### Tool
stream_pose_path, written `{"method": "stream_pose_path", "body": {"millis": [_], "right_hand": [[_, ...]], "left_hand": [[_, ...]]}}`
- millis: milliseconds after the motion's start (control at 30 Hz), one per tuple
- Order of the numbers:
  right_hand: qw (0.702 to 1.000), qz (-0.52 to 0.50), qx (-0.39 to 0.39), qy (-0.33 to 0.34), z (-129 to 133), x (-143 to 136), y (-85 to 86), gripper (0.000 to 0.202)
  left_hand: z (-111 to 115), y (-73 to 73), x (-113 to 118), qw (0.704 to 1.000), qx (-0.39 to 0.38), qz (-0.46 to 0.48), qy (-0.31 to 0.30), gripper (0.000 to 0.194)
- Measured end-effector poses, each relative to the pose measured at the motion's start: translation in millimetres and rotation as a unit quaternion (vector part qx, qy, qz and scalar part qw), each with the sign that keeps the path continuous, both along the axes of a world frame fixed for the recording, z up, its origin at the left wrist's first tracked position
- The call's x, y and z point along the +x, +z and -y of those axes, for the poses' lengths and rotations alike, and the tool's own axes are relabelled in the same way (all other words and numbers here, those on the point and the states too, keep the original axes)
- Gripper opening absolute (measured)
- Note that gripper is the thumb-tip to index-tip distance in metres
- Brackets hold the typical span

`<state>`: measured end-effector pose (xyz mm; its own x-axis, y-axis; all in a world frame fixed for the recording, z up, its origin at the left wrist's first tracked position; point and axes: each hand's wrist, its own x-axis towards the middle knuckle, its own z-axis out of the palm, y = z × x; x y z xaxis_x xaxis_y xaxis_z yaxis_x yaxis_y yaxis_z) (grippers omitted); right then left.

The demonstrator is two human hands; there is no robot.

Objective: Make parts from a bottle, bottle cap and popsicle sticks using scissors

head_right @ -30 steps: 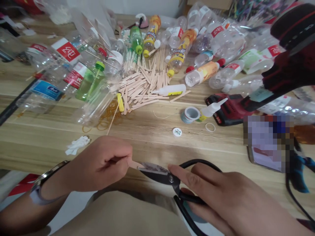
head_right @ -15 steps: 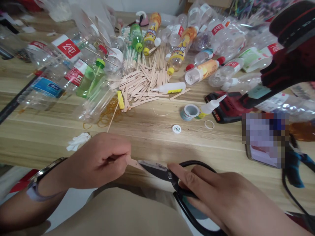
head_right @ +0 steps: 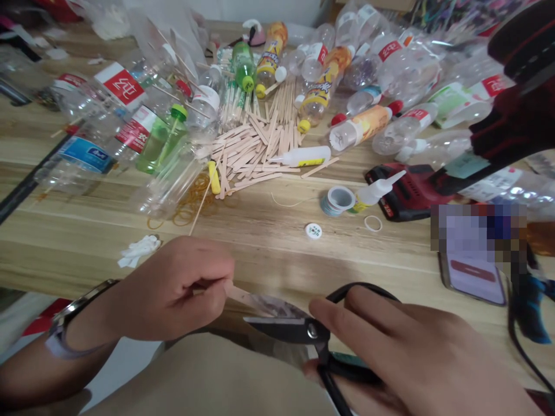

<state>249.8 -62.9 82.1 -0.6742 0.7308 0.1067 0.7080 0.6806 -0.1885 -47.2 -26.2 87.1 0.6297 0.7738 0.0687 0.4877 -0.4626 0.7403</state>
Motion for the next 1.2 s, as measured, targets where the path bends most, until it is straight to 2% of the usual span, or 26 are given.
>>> {"method": "stream_pose_path", "body": {"millis": [100, 300, 567, 733, 833, 933, 1033, 1133, 1200], "right_hand": [[0.998, 0.026, -0.008, 0.055, 0.4, 0.5, -1.4, 0.034], [0.997, 0.045, 0.016, 0.068, -0.2, 1.4, -8.6, 0.036], [0.996, 0.053, -0.024, 0.068, -1.1, 0.2, -6.5, 0.037], [0.996, 0.051, 0.023, 0.073, 1.0, 0.2, -6.3, 0.035], [0.998, 0.016, 0.031, 0.059, 0.9, -1.3, -8.0, 0.035], [0.999, -0.022, -0.038, 0.032, 1.7, -2.2, -10.2, 0.035], [0.992, -0.051, -0.11, -0.023, 1.7, -2.7, -11.6, 0.034], [0.991, -0.041, -0.098, -0.085, -2.8, -2.8, -13.2, 0.034], [0.995, -0.004, -0.059, -0.082, -8.4, -2.5, -16.0, 0.032]], "left_hand": [[-0.8, -0.8, -0.1, 1.0, -0.003, 0.003, 0.001, 0.023], [-0.8, -2.5, -0.3, 1.0, -0.002, -0.004, 0.0, 0.024], [-0.1, -3.2, -0.2, 1.0, -0.002, 0.016, -0.008, 0.024], [-0.7, -1.5, -0.6, 0.999, -0.033, 0.007, -0.014, 0.025], [-1.5, -2.1, -2.1, 0.998, -0.06, 0.001, -0.015, 0.025], [-1.4, -4.1, -3.1, 0.996, -0.083, -0.002, -0.015, 0.026], [0.3, -6.2, -3.0, 0.998, -0.07, 0.008, -0.003, 0.025], [2.8, -6.3, -3.6, 0.998, -0.061, 0.021, 0.018, 0.025], [4.9, -5.4, -4.5, 0.997, -0.068, 0.029, 0.036, 0.031]]}}
